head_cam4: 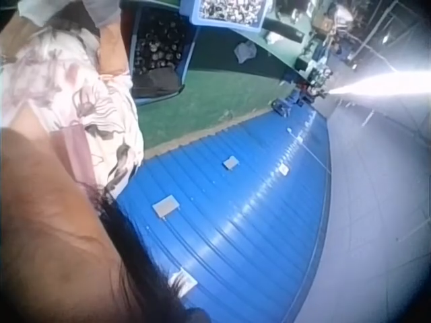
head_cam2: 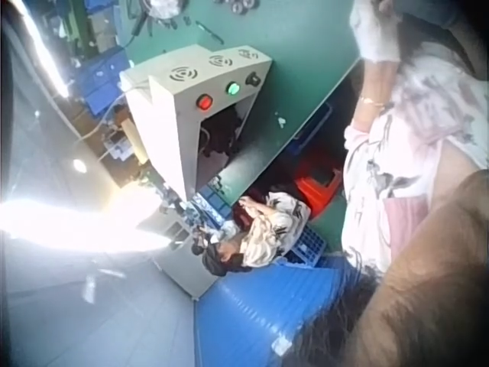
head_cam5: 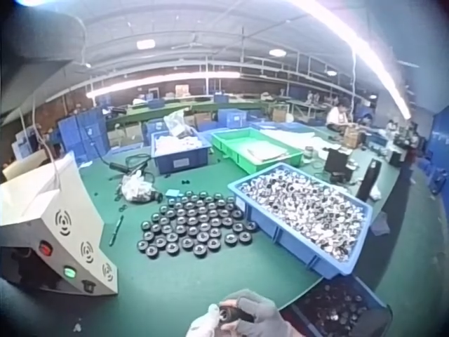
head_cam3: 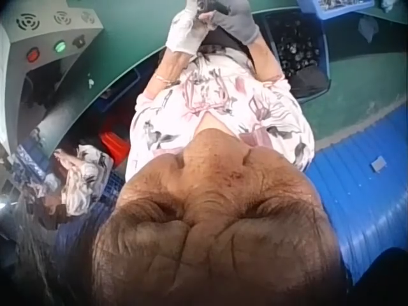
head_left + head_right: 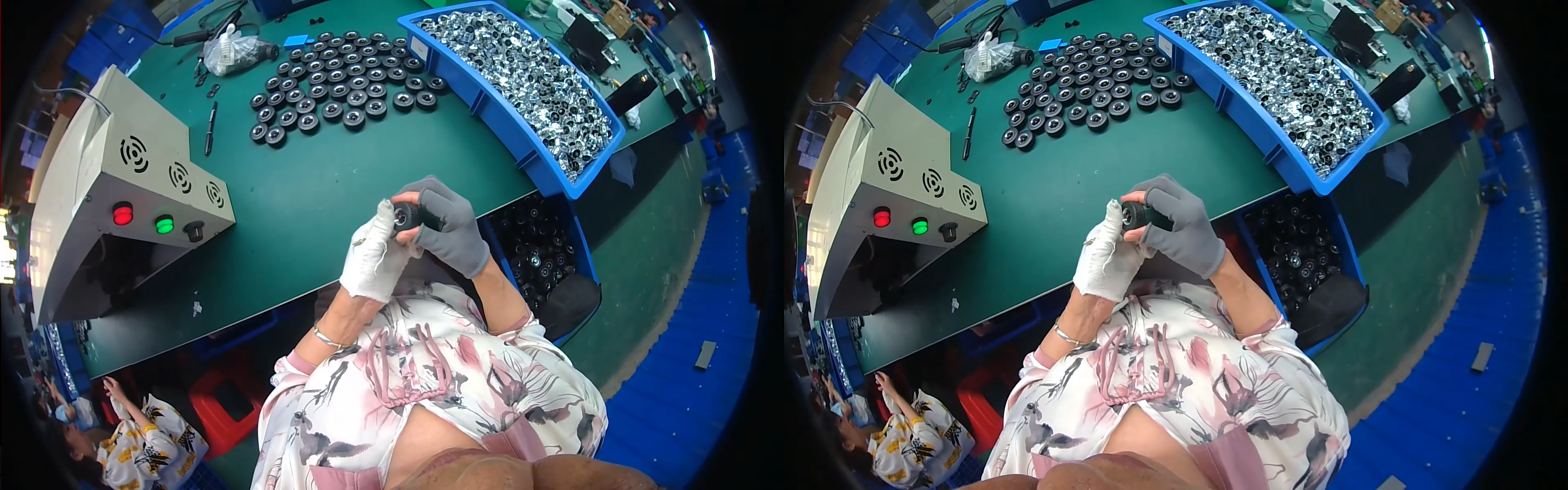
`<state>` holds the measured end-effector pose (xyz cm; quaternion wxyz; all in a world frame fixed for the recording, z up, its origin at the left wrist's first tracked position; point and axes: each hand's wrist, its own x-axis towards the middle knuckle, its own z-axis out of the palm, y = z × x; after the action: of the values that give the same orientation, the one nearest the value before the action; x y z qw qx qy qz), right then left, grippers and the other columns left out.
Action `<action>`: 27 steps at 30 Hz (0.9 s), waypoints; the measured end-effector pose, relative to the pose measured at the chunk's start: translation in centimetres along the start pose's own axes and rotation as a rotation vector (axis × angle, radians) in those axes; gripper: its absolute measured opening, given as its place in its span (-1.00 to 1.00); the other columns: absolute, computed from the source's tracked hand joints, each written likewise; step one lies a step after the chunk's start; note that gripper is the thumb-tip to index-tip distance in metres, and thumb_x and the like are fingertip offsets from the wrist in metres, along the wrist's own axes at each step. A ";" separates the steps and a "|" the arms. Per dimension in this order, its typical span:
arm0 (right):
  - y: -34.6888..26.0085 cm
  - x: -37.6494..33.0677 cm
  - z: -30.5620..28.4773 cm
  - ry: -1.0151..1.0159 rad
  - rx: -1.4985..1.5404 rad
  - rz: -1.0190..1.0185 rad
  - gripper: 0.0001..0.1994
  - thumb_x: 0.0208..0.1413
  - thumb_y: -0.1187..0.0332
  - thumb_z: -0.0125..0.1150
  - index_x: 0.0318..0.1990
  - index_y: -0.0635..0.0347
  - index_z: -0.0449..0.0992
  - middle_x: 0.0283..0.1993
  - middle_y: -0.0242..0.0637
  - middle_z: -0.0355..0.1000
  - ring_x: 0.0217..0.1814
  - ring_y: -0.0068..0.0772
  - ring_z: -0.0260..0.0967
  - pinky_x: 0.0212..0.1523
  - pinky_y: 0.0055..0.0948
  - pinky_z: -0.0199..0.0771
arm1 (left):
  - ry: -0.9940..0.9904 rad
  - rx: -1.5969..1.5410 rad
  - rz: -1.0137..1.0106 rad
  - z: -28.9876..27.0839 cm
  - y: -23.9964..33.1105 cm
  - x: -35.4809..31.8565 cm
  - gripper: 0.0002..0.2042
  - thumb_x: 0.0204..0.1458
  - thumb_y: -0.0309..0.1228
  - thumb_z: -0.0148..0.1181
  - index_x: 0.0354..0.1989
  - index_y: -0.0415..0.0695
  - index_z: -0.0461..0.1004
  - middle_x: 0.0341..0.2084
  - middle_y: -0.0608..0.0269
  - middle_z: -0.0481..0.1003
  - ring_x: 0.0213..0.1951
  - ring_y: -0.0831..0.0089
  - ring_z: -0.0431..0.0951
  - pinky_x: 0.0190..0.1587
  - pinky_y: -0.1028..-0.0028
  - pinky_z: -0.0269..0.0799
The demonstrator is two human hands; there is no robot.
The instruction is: Assembling small plastic wheels by manually inserting metal bearings.
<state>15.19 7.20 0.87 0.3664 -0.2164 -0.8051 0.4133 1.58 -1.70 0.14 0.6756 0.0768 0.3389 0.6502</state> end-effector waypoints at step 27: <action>-0.9 -0.3 -0.8 0.070 -0.285 -0.211 -0.58 -0.04 0.29 0.42 0.00 0.26 0.59 -0.07 -0.22 0.47 -0.08 -0.19 0.38 -0.10 -0.32 0.44 | -0.075 0.356 0.214 -1.0 -0.4 -0.3 -0.58 0.25 -0.43 0.20 0.22 -0.41 0.39 0.01 0.12 0.53 -0.05 0.48 0.56 0.05 0.50 0.49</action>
<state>15.99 6.92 1.81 0.4011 -0.1947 -0.8605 0.2465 1.40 -2.39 -0.74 0.5905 0.2547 0.4131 0.6448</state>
